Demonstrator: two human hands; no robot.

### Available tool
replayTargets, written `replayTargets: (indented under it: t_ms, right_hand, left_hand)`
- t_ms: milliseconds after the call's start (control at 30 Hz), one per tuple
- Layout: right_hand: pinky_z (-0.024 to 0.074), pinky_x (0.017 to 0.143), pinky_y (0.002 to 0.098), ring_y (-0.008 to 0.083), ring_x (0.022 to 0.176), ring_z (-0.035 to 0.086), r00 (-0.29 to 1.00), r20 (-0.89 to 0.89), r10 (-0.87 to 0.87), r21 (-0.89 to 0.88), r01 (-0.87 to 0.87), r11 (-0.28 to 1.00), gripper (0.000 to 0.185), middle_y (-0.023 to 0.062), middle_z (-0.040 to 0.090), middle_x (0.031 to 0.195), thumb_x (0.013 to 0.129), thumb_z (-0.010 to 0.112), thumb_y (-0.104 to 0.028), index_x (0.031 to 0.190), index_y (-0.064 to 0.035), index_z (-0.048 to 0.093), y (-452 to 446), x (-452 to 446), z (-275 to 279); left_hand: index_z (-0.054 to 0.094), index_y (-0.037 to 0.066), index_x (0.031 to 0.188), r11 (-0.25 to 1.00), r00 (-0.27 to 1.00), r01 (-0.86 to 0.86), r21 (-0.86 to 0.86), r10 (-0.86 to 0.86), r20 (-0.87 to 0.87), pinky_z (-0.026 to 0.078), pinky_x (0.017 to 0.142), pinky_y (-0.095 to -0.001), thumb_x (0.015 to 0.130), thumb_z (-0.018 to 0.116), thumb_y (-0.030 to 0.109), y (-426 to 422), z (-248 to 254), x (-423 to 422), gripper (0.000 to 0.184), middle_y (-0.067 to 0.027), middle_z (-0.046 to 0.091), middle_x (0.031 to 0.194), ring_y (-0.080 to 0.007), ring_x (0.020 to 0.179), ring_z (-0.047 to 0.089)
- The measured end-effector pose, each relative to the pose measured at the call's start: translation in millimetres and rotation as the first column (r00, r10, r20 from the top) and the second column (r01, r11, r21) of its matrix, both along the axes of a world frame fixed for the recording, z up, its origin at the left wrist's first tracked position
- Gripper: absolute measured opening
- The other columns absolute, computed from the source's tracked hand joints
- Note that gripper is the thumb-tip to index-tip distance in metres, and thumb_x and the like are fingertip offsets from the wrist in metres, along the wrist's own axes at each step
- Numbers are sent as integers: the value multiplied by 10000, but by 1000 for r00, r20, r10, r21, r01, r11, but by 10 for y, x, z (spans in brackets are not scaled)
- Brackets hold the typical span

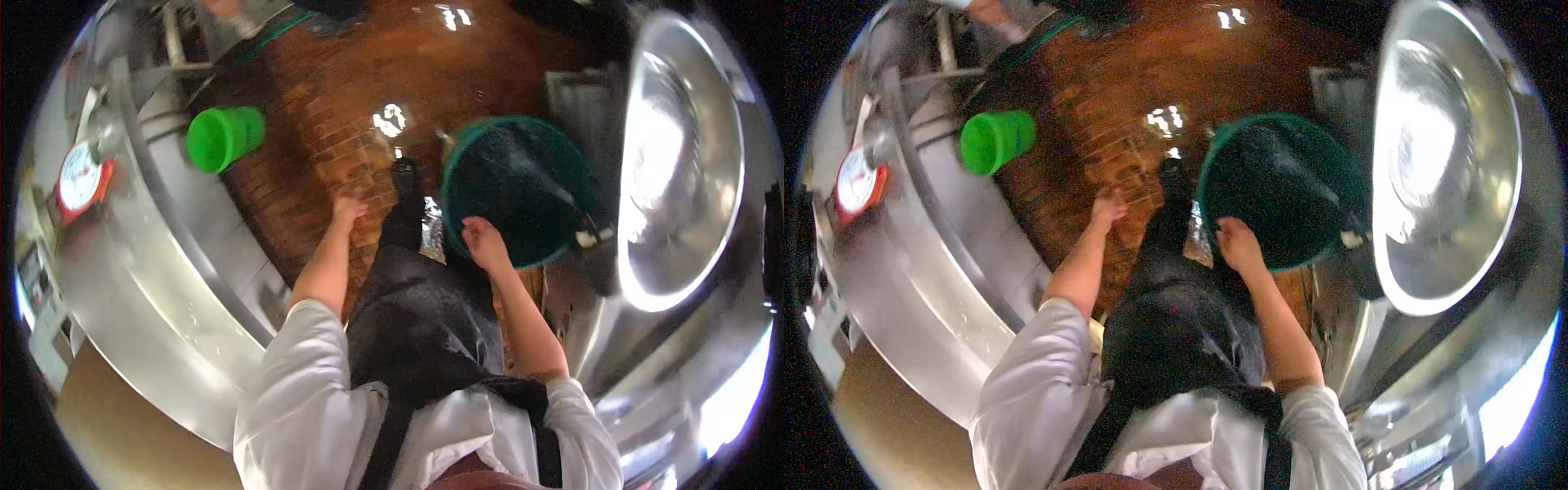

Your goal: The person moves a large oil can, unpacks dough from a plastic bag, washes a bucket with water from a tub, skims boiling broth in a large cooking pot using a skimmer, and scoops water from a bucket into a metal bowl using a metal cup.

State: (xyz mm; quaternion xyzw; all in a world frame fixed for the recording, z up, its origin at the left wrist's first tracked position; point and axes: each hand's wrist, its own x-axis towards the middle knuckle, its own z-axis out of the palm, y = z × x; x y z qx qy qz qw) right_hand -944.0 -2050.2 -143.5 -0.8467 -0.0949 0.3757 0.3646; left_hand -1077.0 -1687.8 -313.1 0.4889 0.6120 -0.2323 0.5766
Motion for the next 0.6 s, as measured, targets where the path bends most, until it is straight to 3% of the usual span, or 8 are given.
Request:
replayTargets:
  t_ms: [33,67,167,233,333,433,500,600]
  right_hand:
    - [526,850,433,376,975,640,999,-33,-34,-8,34,999,274,187,656,1074,859,631,-127,1122,-53,645,-32,12,45]
    - [523,856,439,377,979,640,998,68,4,8,-4,1000,286,184,659,1083,866,624,-161,1131,-55,643,-103,-22,2]
    - [525,858,428,359,966,652,982,-74,-172,10,173,985,254,193,670,1048,876,631,-201,1076,-47,652,-367,-26,-71]
    - [529,852,401,327,949,660,950,-137,-279,-8,281,960,251,165,680,1043,876,633,-202,1068,-41,650,-621,65,-107]
    - [539,782,346,267,873,676,895,-136,-425,-11,428,904,245,104,699,1007,887,628,-200,1091,-65,643,-1117,16,-593]
    - [522,751,307,167,874,652,388,-509,-768,14,896,444,244,45,687,954,891,642,-123,1132,-84,640,-1523,192,-822]
    - [534,740,315,170,851,648,278,-520,-808,29,951,309,297,48,672,997,900,640,-138,1190,-91,594,-1744,361,-1221]
    - [530,758,330,186,869,646,223,-405,-887,2,970,243,301,58,671,1009,899,637,-145,1192,-90,596,-1940,721,-1700]
  left_hand:
    - [313,116,1486,999,999,44,-20,-44,13,619,641,-396,986,592,295,66,-39,-158,600,-186,660,1128,-285,819,714]
    - [333,123,1479,997,989,52,50,-44,-144,620,633,-393,980,604,252,-29,274,-74,583,-176,650,1159,-283,808,713]
    - [456,70,1381,990,997,68,127,-62,-50,564,551,-315,1000,552,321,-157,513,-125,467,-109,665,973,-190,650,649]
    - [474,66,1355,992,999,45,121,-43,-13,530,525,-294,1007,548,281,-368,731,198,416,-101,661,973,-166,642,626]
    - [494,47,1318,959,913,131,251,-216,347,512,548,-278,1009,541,228,-919,846,662,361,-102,658,970,-141,648,608]
    - [515,21,1283,953,788,160,257,-280,548,521,599,-271,1012,535,206,-1628,903,1299,328,-107,670,962,-130,672,613]
    - [530,-1,1253,935,682,266,233,-353,641,522,636,-261,1011,537,207,-2091,856,1664,320,-116,685,965,-132,687,621]
    - [569,8,1211,948,759,319,10,-262,596,524,635,-267,996,554,179,-2822,520,2105,276,-122,695,970,-153,706,641]
